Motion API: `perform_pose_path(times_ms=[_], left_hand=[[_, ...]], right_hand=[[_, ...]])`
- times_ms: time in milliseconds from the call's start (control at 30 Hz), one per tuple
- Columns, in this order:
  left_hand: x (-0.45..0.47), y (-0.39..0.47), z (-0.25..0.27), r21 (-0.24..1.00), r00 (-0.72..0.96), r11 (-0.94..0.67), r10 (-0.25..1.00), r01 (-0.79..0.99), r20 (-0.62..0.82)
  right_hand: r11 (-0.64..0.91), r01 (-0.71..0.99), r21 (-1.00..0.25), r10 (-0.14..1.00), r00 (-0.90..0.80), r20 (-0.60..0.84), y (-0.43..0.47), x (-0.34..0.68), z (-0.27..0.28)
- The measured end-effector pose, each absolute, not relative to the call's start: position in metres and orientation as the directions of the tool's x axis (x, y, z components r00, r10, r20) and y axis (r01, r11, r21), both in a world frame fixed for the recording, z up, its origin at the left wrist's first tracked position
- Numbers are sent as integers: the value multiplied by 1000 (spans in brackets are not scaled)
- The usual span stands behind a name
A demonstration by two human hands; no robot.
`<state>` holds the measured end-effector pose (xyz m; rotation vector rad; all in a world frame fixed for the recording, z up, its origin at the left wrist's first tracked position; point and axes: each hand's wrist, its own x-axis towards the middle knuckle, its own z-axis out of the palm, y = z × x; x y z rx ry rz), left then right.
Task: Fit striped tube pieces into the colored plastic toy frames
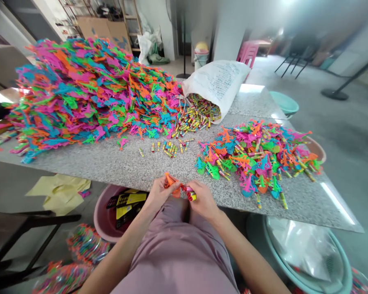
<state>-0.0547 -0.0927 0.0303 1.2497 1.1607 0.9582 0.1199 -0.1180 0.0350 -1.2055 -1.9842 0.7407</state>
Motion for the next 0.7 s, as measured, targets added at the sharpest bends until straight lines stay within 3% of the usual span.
perform_pose_path(times_ms=[67, 133, 200, 267, 333, 467, 567, 700], left_hand=[[-58, -72, 24, 978, 140, 17, 989, 210, -47], [-76, -42, 18, 894, -65, -41, 995, 446, 78], [-102, -9, 11, 727, -315, 64, 925, 684, 215], [-125, 19, 3, 602, -434, 239, 878, 762, 201], [-134, 38, -7, 535, -422, 285, 894, 795, 150], [-100, 49, -25, 451, -198, 92, 961, 888, 194], [-64, 54, -35, 421, -122, 0, 957, 907, 262], [-41, 75, -42, 406, -39, -82, 959, 910, 280]], right_hand=[[344, 568, -747, 937, -155, 314, -114, 140, 32], [221, 671, -708, 930, 73, 360, -106, 170, 32], [84, 789, -608, 873, 237, 427, -99, 200, 33], [27, 865, -501, 818, 270, 509, -92, 216, 30], [80, 869, -489, 797, 238, 554, -85, 210, 21], [273, 724, -634, 874, 88, 477, -49, 145, -1], [192, 655, -731, 919, 141, 368, 6, 95, -11], [85, 638, -766, 929, 228, 292, 85, 68, -13]])
